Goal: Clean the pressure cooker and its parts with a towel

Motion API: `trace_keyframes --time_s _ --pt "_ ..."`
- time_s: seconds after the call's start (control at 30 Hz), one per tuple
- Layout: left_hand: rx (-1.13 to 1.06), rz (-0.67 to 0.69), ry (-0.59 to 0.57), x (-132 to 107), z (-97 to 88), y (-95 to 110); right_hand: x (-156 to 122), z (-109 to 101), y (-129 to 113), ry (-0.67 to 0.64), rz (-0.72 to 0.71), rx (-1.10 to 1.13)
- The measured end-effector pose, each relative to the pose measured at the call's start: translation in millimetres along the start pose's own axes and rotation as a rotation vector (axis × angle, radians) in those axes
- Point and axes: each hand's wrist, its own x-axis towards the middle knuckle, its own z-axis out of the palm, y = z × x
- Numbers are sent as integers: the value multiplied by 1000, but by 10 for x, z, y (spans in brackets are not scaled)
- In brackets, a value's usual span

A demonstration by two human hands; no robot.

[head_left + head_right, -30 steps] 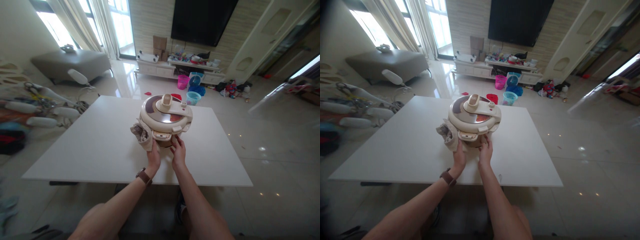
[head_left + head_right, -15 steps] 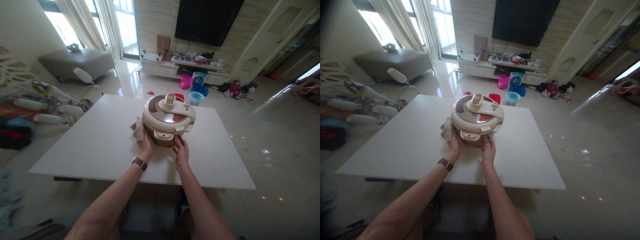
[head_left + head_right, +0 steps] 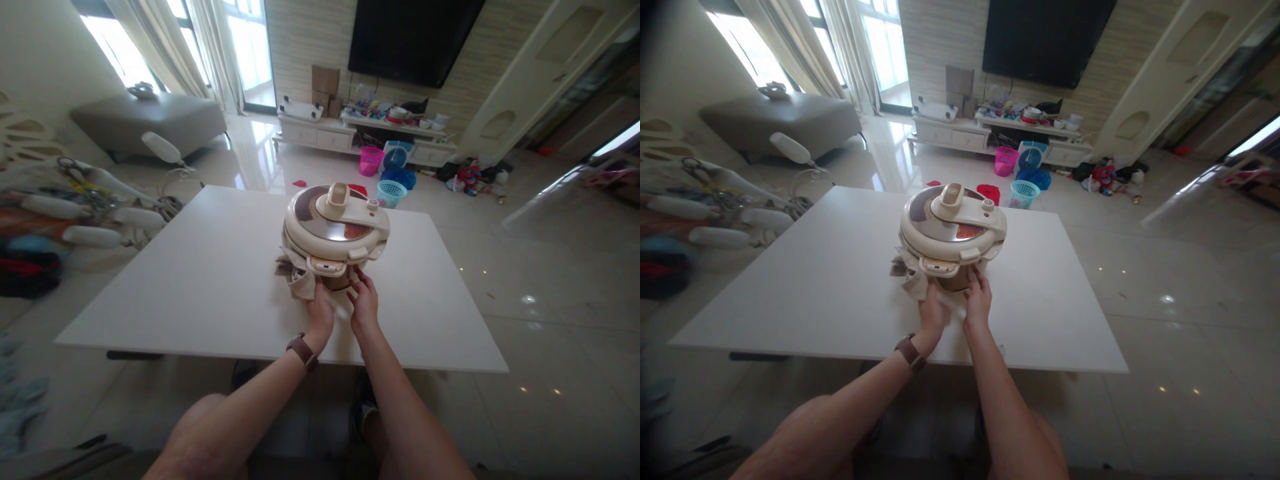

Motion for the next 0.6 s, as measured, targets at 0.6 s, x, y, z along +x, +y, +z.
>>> trace_keyframes --time_s 0.6 --pt "-1 -146 -157 -562 19 -117 39 0 -48 65 -12 40"
